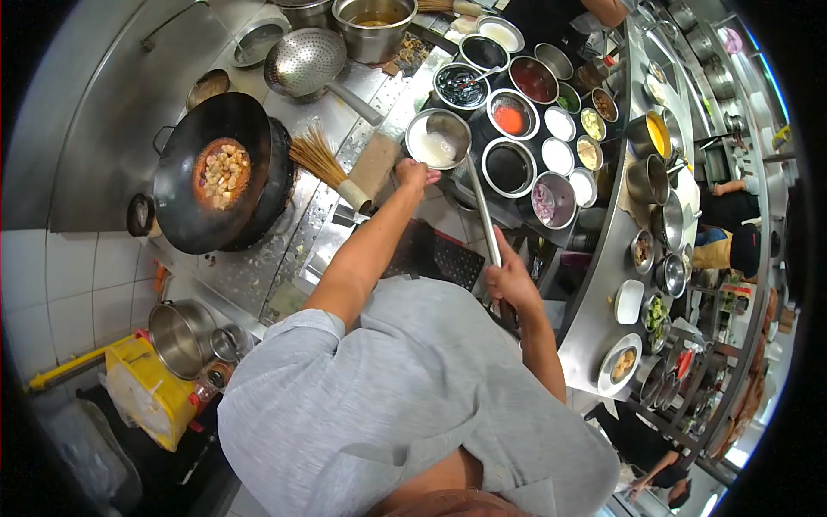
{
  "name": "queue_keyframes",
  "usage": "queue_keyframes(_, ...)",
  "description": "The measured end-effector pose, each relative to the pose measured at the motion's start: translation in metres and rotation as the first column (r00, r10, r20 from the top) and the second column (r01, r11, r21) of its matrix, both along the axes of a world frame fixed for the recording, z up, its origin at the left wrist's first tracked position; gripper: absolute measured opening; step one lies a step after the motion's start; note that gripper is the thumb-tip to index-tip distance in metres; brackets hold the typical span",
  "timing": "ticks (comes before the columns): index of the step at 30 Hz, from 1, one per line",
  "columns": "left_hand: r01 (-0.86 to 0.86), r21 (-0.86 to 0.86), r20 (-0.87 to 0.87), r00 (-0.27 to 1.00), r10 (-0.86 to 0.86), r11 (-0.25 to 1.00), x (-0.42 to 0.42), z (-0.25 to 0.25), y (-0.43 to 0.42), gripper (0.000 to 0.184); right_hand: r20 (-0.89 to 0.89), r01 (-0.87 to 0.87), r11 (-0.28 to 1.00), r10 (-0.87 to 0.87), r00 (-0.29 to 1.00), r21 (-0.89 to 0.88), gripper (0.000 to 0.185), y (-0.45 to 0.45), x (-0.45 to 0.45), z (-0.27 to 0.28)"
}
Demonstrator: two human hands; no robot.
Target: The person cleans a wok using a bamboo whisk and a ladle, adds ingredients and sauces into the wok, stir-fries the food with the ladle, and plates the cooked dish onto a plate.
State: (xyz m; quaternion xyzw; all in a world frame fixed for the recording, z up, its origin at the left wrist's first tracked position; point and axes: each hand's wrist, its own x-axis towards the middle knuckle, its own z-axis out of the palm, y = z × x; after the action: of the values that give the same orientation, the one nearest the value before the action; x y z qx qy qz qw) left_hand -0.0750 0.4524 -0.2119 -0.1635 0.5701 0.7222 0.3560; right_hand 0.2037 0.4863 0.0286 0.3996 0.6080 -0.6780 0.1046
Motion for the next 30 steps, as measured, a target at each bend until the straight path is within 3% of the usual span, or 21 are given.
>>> queue_keyframes(2,0.019,0.012,-0.008,1.0,-0.019,1.0,0.001,0.001,-0.004,0.011,-0.021,0.023,0.997,-0.024,0.999,-0.073,0.088,0.005,0.0,0.003)
queue_keyframes(4,0.047,0.027,-0.016,0.999,-0.047,0.999,0.001,0.007,-0.003,0.012,0.022,-0.053,0.988,0.051,0.998,0.144,0.089,-0.004,-0.001,0.0)
queue_keyframes(6,0.043,-0.018,-0.007,0.999,-0.043,0.999,0.002,0.01,-0.001,0.013,0.047,-0.072,0.989,0.066,0.997,0.128,0.09,-0.001,-0.004,0.007)
queue_keyframes(8,0.042,-0.003,-0.005,0.999,-0.042,0.999,0.002,0.01,-0.005,0.012,-0.004,0.016,0.997,-0.016,1.0,-0.071,0.091,0.009,-0.002,0.01)
queue_keyframes(12,0.036,0.023,-0.008,0.999,-0.036,0.999,0.003,0.011,-0.002,0.011,-0.008,-0.031,0.999,0.032,0.999,0.034,0.09,-0.002,0.0,-0.01)
queue_keyframes(14,0.043,0.013,-0.013,0.999,-0.043,0.999,0.002,0.008,-0.004,0.012,-0.017,0.0,0.998,-0.001,1.0,-0.056,0.089,0.005,0.0,-0.003)
queue_keyframes(16,0.053,0.0,-0.022,0.998,-0.053,0.999,0.0,0.01,-0.007,0.012,-0.066,0.127,0.936,-0.157,0.985,-0.328,0.087,0.016,-0.002,0.006)
queue_keyframes(17,0.054,0.005,-0.027,0.998,-0.054,0.999,0.001,0.01,-0.008,0.012,-0.055,0.132,0.927,-0.161,0.985,-0.351,0.088,0.017,0.0,0.005)
queue_keyframes(23,0.048,0.04,-0.015,0.999,-0.047,0.998,-0.001,0.004,-0.009,0.012,-0.038,0.043,0.994,-0.047,0.998,-0.102,0.088,0.003,0.002,0.004)
queue_keyframes(27,0.051,0.033,-0.022,0.998,-0.05,0.998,0.001,0.004,-0.006,0.012,-0.053,0.109,0.985,-0.117,0.992,-0.133,0.09,-0.001,0.003,0.016)
queue_keyframes(30,0.059,0.023,-0.017,0.998,-0.059,0.998,0.002,0.004,-0.005,0.012,-0.055,0.061,0.998,-0.062,0.997,-0.017,0.09,0.003,-0.002,0.014)
